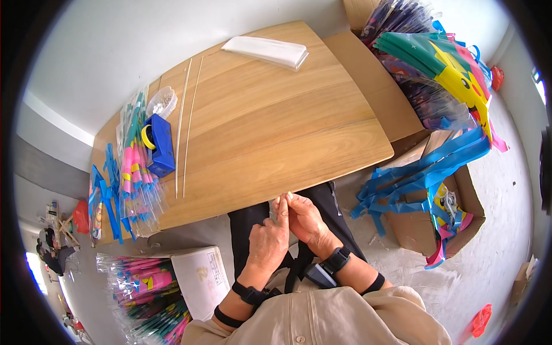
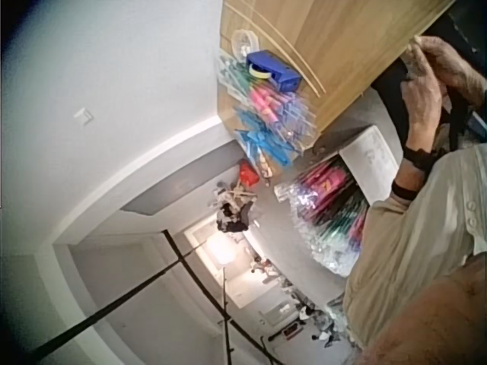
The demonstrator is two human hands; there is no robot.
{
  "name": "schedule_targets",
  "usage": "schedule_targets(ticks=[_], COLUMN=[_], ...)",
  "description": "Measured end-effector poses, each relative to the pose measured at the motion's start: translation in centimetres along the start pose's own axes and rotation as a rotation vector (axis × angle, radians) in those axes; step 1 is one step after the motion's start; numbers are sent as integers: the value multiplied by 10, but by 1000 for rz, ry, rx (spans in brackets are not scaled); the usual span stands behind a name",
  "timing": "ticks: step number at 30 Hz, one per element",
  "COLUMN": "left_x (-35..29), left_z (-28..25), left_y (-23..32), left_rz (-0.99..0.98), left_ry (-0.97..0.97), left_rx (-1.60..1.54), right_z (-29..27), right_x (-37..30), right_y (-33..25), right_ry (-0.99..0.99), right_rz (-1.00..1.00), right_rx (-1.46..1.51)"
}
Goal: The person is assembling and packaging decorative kites, including folding the kite body and placing them into plastic sleeves.
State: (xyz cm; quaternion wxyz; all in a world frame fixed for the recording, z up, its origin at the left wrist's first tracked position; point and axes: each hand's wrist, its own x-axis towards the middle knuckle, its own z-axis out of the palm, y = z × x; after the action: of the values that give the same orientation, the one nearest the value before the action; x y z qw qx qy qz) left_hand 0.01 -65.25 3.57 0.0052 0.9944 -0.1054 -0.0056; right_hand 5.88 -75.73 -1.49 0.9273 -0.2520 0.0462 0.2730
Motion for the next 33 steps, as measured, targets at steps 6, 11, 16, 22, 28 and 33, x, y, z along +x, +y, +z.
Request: schedule_targets(ticks=[6, 11, 16, 22, 28, 33], left_x=[0, 0, 1, -2, -4, -5], left_z=[-5, -10, -18, -18, -15, -14], left_y=[-19, -43, -50, -50, -48, -45], left_rz=[60, 349, 477, 512, 539, 542], left_ry=[138, 139, 203, 195, 167, 145], left_rx=[190, 163, 195, 161, 152, 161], right_z=[-2, -11, -4, 3, -1, 0], right_x=[0, -3, -10, -14, -14, -15], right_y=[-34, -68, -81, -83, -78, -78], right_ry=[36, -116, -170, -176, -160, -163], right_rz=[60, 271, 453, 532, 526, 499], right_rx=[-419, -605, -723, -663, -687, -752])
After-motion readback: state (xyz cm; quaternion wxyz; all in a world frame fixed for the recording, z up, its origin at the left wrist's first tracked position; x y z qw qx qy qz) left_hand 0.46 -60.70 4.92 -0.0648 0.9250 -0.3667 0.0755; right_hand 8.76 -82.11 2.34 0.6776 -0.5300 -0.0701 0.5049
